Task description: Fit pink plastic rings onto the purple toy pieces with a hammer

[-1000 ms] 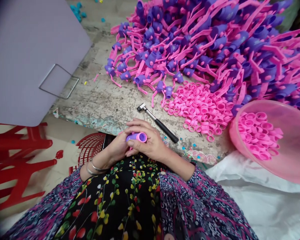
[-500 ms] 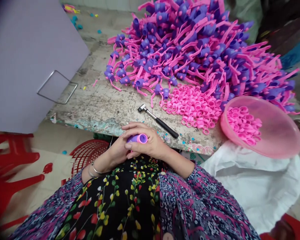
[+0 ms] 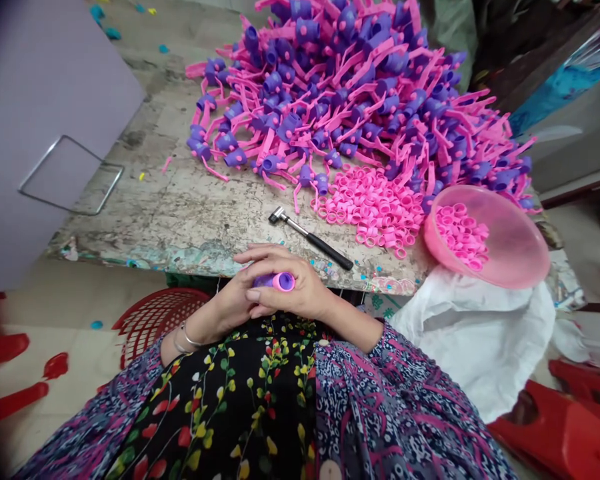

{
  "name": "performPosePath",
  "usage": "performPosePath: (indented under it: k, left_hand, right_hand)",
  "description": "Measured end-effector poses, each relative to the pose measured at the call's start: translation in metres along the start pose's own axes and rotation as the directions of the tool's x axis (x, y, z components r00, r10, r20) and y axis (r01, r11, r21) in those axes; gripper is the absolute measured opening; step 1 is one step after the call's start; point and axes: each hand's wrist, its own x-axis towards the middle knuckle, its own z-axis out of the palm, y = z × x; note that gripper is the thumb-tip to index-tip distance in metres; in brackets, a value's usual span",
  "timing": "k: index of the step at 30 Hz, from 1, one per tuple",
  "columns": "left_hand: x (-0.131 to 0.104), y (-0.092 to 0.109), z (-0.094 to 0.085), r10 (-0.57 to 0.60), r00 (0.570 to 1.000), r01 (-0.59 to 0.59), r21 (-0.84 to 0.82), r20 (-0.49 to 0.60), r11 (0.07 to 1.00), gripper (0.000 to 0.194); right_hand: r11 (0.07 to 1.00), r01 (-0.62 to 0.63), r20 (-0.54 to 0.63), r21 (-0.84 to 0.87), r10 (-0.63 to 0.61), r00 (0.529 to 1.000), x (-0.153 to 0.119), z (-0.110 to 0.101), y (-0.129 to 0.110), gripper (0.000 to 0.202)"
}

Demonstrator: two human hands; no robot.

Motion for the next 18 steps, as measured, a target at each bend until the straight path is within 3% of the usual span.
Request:
performPosePath:
  k: [2, 7, 18]
  left_hand:
    - [0.004, 0.002, -0.001, 0.047, 0.999, -0.047, 0.043, 0.000, 0.998, 0.013]
    - [0.013, 0.004, -0.002, 0.180, 0.983, -0.167, 0.260, -0.028, 0.951, 0.002]
    - [0.026, 0.000, -0.003, 0.381, 0.924, -0.344, 0.443, 0.006, 0.828, 0.022]
  right_hand:
    - [1.000, -0.008, -0.013, 0.005, 0.008, 1.000, 0.005, -0.001, 0.002, 0.009]
    - [1.000, 0.000, -0.104, -0.021, -0.003, 0.995, 0.010, -0.002, 0.011, 0.019]
    - [0.995, 0.094, -0.169, -0.038, -0.099, 0.981, 0.020, -0.010, 0.023, 0.019]
